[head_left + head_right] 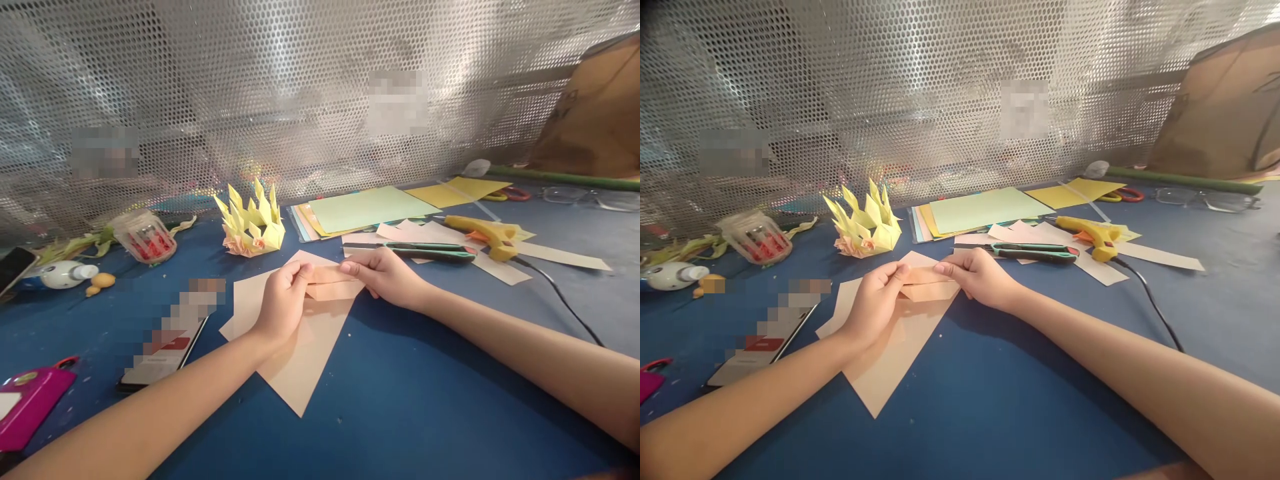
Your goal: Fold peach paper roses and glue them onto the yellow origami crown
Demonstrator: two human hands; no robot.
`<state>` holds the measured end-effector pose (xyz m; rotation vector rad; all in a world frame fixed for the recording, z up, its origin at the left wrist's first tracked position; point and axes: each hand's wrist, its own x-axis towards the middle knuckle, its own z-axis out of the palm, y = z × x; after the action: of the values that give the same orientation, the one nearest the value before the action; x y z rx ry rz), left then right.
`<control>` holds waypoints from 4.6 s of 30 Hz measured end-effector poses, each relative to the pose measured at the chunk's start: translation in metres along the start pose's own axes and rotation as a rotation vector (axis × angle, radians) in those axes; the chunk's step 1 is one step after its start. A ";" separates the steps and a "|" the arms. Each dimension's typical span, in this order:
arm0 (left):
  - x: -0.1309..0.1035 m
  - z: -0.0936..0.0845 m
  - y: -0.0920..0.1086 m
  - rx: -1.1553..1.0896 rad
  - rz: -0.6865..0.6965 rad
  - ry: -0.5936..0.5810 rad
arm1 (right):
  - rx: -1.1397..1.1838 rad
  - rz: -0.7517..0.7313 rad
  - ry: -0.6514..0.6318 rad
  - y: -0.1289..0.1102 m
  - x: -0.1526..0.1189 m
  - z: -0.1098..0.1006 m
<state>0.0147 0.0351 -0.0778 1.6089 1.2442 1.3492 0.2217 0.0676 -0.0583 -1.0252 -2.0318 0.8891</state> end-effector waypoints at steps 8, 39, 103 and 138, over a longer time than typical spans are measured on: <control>-0.003 0.001 0.007 -0.022 0.041 -0.033 | 0.011 -0.012 -0.037 0.000 -0.001 0.000; -0.005 0.000 0.003 -0.165 0.008 0.018 | 0.012 -0.047 -0.026 -0.004 -0.001 -0.004; 0.002 0.001 0.002 -0.553 -0.137 -0.100 | 0.095 -0.180 0.173 0.008 0.000 -0.006; -0.005 0.005 0.005 -0.608 -0.113 0.018 | 0.307 -0.116 0.298 -0.014 -0.011 0.014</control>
<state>0.0208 0.0289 -0.0758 1.0853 0.8049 1.4858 0.2105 0.0486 -0.0576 -0.8070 -1.6301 0.8946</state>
